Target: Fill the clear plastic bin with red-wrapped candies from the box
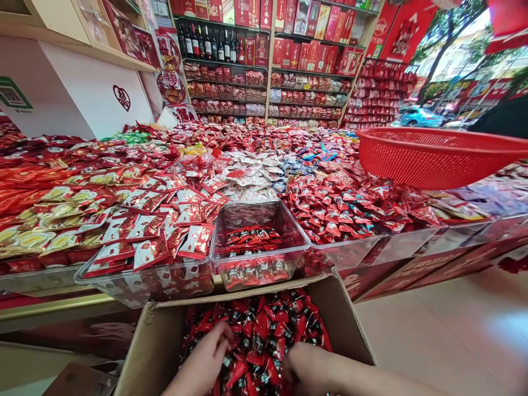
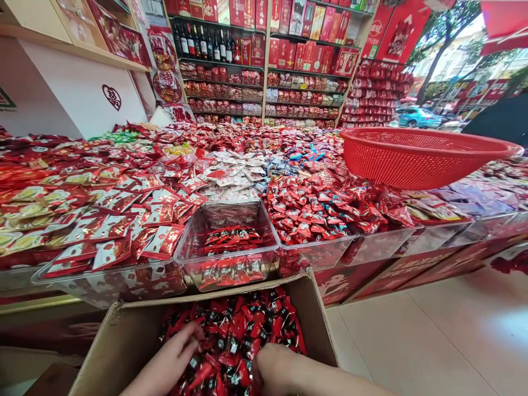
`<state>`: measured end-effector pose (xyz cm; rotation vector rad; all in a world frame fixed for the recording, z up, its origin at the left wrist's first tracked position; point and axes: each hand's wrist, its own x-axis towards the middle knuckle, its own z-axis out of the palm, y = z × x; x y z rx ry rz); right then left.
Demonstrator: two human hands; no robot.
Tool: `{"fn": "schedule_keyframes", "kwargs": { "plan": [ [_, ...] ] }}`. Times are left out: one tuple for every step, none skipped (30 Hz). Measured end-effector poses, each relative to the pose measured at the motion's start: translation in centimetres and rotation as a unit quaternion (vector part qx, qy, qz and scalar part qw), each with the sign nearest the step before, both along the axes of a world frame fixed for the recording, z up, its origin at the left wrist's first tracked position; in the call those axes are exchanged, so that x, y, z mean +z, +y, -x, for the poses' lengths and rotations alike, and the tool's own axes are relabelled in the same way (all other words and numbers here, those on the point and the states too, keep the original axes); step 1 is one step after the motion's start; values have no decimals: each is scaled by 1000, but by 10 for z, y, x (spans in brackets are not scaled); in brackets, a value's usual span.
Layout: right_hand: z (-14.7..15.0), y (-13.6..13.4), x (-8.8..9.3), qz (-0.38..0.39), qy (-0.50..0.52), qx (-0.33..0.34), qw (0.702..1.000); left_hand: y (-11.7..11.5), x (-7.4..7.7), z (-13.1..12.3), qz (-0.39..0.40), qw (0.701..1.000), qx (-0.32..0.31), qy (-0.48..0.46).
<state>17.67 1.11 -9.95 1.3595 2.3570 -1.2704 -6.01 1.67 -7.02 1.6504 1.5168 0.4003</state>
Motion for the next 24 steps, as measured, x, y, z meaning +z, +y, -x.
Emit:
{"fn": "schedule_keyframes", "kwargs": {
  "plan": [
    [-1, 3, 11, -7, 3, -20, 1000, 2, 4, -1, -16, 999, 19, -40],
    [-2, 7, 23, -13, 31, -58, 998, 3, 8, -4, -26, 996, 34, -76],
    [-2, 11, 35, -7, 82, -104, 991, 3, 13, -7, -27, 993, 45, -109],
    [-1, 14, 48, 9, 147, -154, 977, 2, 18, -11, -16, 989, 47, -142],
    [0, 18, 60, 37, 215, -200, 955, 1, 24, -16, 7, 984, 40, -175],
    [2, 21, 71, 73, 276, -238, 928, 0, 31, -21, 38, 977, 22, -208],
    [5, 23, 80, 105, 328, -268, 900, -2, 37, -27, 71, 968, -4, -239],
    [9, 23, 88, 128, 370, -290, 873, -4, 44, -33, 98, 958, -24, -268],
    [12, 23, 94, 142, 401, -307, 851, -6, 49, -39, 116, 949, -39, -291],
    [16, 22, 98, 149, 425, -319, 834, -8, 54, -44, 121, 943, -46, -307],
    [19, 19, 101, 153, 442, -328, 821, -10, 58, -48, 116, 942, -46, -312],
    [22, 17, 102, 157, 456, -338, 808, -12, 61, -51, 104, 945, -41, -307],
    [25, 15, 101, 160, 469, -350, 795, -13, 64, -53, 89, 951, -34, -293],
    [27, 12, 101, 162, 480, -365, 781, -14, 66, -54, 75, 958, -26, -274],
    [29, 10, 100, 164, 490, -379, 768, -16, 68, -55, 63, 965, -21, -254],
    [31, 9, 99, 165, 499, -387, 758, -17, 69, -55, 54, 970, -22, -235],
    [32, 8, 98, 165, 506, -388, 752, -18, 71, -54, 45, 974, -26, -220],
    [33, 7, 98, 165, 511, -385, 751, -19, 73, -54, 39, 977, -30, -208],
    [35, 6, 98, 162, 514, -382, 751, -20, 74, -54, 33, 979, -34, -198],
    [36, 5, 98, 156, 517, -383, 749, -20, 75, -54, 28, 981, -35, -189],
    [38, 4, 98, 151, 523, -393, 741, -21, 76, -54, 25, 982, -33, -182],
    [39, 3, 98, 150, 533, -409, 725, -22, 76, -54, 24, 983, -29, -177],
    [41, 2, 98, 155, 546, -427, 704, -23, 75, -55, 21, 984, -25, -176],
    [42, 1, 98, 162, 560, -444, 681, -24, 75, -55, 16, 984, -22, -176]
  ]
}}
